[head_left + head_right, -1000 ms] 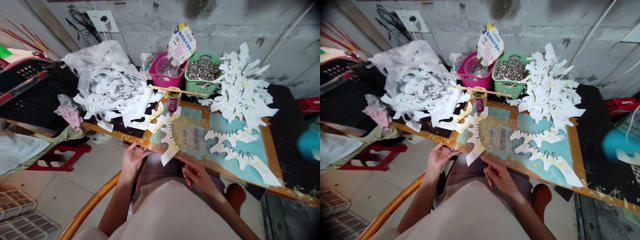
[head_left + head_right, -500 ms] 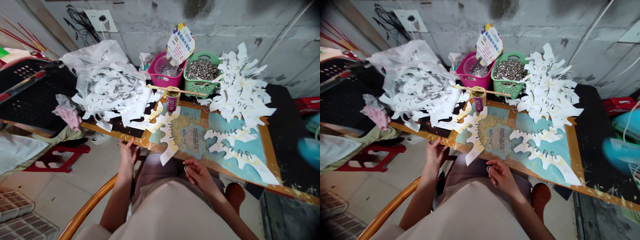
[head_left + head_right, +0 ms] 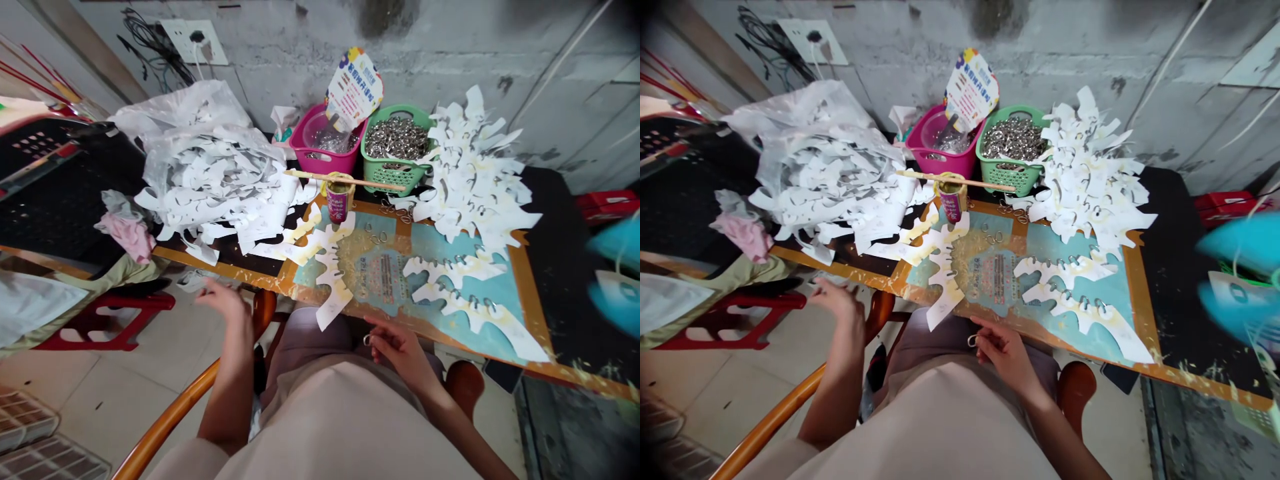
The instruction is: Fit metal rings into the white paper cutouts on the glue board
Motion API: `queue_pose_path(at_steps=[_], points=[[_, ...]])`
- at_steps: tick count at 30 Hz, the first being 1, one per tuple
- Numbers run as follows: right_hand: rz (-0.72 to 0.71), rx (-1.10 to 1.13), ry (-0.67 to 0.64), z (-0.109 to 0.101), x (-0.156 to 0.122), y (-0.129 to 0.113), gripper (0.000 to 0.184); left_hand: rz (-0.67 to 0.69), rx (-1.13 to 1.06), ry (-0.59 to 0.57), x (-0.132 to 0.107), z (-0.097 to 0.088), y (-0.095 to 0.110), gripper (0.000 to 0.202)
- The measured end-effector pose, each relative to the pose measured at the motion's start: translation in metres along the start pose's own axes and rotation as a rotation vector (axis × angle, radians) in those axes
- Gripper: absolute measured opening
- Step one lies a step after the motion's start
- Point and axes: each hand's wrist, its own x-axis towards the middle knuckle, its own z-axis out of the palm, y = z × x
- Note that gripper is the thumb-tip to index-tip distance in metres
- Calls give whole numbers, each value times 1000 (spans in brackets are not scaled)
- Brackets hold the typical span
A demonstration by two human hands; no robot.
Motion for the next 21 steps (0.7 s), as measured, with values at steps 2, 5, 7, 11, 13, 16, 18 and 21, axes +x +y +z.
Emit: queue_pose_path(at_steps=[2, 5, 7, 11, 13, 16, 18, 21], points=[[-15, 22, 62, 1, 0, -5, 33, 150, 41, 158, -19, -12, 10, 28], [-43, -19, 121, 3, 7, -15, 31, 457, 424, -93, -64, -15, 16, 34], [-69, -59, 139, 5, 16, -23, 32, 461, 502, -318, -95, -4, 13, 27], [-136, -108, 126, 7, 33, -35, 31, 507, 625, -654, -134, 34, 2, 26], [-167, -126, 117, 7, 38, -38, 31, 523, 616, -722, -141, 49, -2, 27], [-205, -149, 119, 7, 44, -40, 30, 490, 573, -802, -146, 58, -3, 19], [-235, -128, 140, 8, 47, -40, 29, 456, 583, -792, -147, 58, -1, 18], [-280, -109, 166, 12, 52, -37, 26, 414, 645, -688, -146, 50, 5, 30]])
